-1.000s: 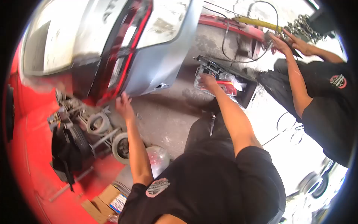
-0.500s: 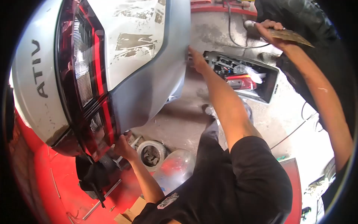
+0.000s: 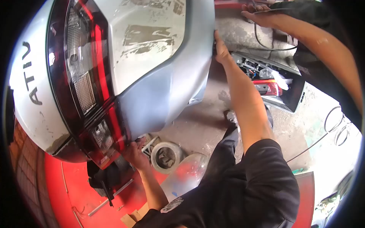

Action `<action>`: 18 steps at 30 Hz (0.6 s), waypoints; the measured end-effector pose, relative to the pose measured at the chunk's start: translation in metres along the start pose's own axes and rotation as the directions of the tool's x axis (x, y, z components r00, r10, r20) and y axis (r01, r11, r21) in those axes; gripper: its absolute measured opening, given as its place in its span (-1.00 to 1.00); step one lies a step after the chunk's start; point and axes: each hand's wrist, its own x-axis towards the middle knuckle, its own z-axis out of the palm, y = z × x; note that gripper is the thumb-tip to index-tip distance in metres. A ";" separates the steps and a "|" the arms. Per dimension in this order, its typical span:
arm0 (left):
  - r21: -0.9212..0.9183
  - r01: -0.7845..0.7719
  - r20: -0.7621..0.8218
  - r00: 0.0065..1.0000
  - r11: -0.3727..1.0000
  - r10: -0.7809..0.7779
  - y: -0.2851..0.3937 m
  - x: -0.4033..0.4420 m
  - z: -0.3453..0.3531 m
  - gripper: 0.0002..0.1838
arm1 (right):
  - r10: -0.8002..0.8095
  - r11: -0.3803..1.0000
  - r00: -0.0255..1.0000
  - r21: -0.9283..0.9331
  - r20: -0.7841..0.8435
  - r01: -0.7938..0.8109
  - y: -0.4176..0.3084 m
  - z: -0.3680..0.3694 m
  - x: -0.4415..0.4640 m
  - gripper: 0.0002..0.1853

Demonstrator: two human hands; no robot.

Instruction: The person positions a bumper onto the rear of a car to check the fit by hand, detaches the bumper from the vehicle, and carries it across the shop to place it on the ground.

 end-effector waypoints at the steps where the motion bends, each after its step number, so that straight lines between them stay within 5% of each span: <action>1: 0.007 -0.003 -0.013 1.000 1.000 0.003 0.006 0.000 0.007 -0.28 | -0.012 1.000 0.998 0.012 0.055 0.011 -0.004 0.003 -0.007 -0.17; 2: 0.018 -0.047 -0.017 0.999 0.999 0.047 0.013 0.001 0.017 -0.61 | -0.020 1.000 1.000 0.008 0.020 0.020 -0.007 0.010 -0.012 -0.18; 3: 0.029 -0.088 -0.015 0.996 0.996 0.088 0.018 -0.001 0.022 -0.66 | -0.031 0.999 0.999 0.005 -0.021 0.031 -0.007 0.011 -0.015 -0.18; 18: -0.024 -0.056 -0.020 0.998 0.998 0.056 0.022 -0.001 0.026 -0.65 | -0.059 0.991 0.986 -0.126 -0.159 0.039 0.009 -0.020 0.026 -0.15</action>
